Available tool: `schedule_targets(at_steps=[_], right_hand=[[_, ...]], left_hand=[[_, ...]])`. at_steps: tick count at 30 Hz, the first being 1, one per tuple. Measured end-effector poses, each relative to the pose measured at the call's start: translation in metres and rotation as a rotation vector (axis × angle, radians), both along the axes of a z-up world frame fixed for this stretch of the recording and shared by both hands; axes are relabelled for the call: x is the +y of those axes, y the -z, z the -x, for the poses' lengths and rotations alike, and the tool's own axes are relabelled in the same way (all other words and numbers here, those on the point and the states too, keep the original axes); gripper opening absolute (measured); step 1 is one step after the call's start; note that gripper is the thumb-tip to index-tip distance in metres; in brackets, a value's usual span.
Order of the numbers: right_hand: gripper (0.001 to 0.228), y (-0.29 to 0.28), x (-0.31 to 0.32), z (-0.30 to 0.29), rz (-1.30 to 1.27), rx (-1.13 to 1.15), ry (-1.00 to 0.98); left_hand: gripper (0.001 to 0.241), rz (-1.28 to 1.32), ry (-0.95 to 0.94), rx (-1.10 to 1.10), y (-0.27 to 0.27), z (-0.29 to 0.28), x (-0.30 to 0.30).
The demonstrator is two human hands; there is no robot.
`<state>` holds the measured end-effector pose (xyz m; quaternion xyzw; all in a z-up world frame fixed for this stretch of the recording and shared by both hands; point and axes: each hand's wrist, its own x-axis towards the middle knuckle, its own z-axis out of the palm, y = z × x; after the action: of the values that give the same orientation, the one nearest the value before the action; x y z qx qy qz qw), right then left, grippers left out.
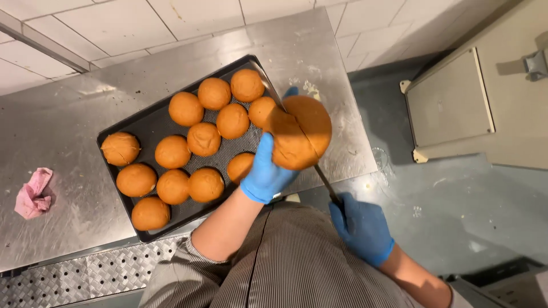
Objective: Cutting several round buns in a cross shape on top using a serrated knife.
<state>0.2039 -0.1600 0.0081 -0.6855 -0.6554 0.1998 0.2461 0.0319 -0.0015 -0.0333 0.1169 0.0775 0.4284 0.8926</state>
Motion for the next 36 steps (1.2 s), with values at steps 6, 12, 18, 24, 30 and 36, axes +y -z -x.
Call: schedule_targets(at_steps=[6, 12, 18, 24, 30, 36], right_hand=[[0.019, 0.001, -0.010, -0.025, 0.309, 0.488, 0.021], [0.017, -0.036, -0.001, -0.026, -0.002, 0.031, -0.078], [0.015, -0.045, -0.013, -0.020, -0.033, 0.090, 0.020], [0.016, -0.038, -0.010, -0.011, -0.071, -0.060, 0.040], [0.016, -0.033, -0.004, -0.008, 0.003, -0.036, 0.028], [0.016, -0.007, -0.020, -0.016, -0.039, -0.031, -0.039]], left_hand=[[0.081, -0.217, 0.093, 0.060, 0.042, 0.017, -0.013], [0.084, -0.156, 0.204, 0.052, -0.038, 0.026, 0.014], [0.072, -0.010, 0.176, -0.061, -0.011, 0.026, 0.011], [0.070, -0.054, 0.118, 0.035, -0.026, 0.003, 0.002], [0.065, -0.085, 0.000, 0.077, 0.013, -0.008, -0.006], [0.057, 0.024, -0.032, 0.121, 0.003, -0.004, -0.008]])
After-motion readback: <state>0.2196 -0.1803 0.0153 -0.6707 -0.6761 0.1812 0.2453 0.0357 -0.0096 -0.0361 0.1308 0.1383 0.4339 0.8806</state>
